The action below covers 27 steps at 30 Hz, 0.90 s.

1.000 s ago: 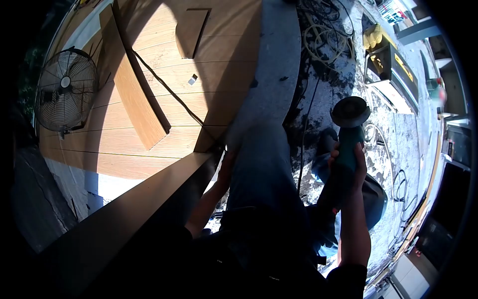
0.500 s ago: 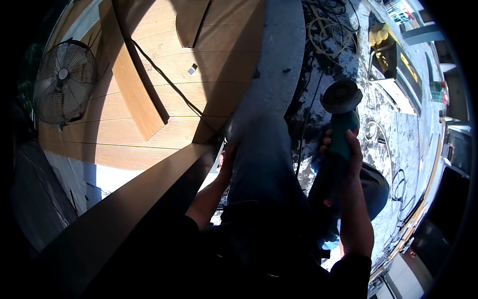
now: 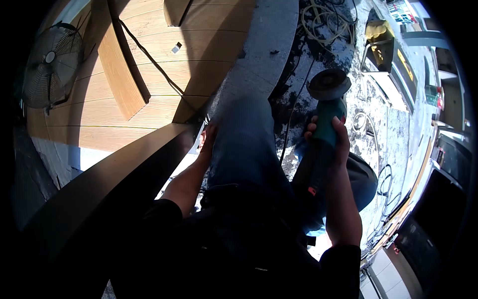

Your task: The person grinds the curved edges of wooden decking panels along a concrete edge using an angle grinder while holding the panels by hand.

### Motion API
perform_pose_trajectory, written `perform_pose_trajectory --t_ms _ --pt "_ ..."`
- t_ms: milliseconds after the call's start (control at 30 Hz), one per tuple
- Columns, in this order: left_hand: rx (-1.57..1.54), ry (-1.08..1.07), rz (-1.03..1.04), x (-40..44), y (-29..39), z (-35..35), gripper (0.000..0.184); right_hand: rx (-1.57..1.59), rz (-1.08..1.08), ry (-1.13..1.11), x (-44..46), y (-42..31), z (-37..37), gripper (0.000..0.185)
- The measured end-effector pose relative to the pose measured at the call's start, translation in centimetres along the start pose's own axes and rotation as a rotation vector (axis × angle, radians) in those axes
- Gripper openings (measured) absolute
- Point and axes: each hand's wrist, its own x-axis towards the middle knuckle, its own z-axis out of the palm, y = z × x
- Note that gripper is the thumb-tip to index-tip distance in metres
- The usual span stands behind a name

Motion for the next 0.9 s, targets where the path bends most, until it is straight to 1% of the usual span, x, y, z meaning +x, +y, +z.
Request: perform_pose_trajectory --t_ms 200,267,367,900 --pt "-0.002 0.01 -0.014 0.28 0.28 0.13 0.047 0.048 0.051 -0.007 -0.38 0.25 0.27 0.058" --pt "-0.003 0.007 -0.021 0.02 0.37 0.16 0.048 0.017 0.019 -0.025 -0.56 0.29 0.38 0.059" --pt "-0.006 0.004 -0.029 -0.02 0.54 0.05 0.048 0.057 0.042 -0.028 -0.54 0.21 0.17 0.059" --pt "-0.042 -0.01 -0.065 -0.35 0.65 0.04 0.052 0.022 0.009 -0.029 -0.78 0.21 0.0 0.055"
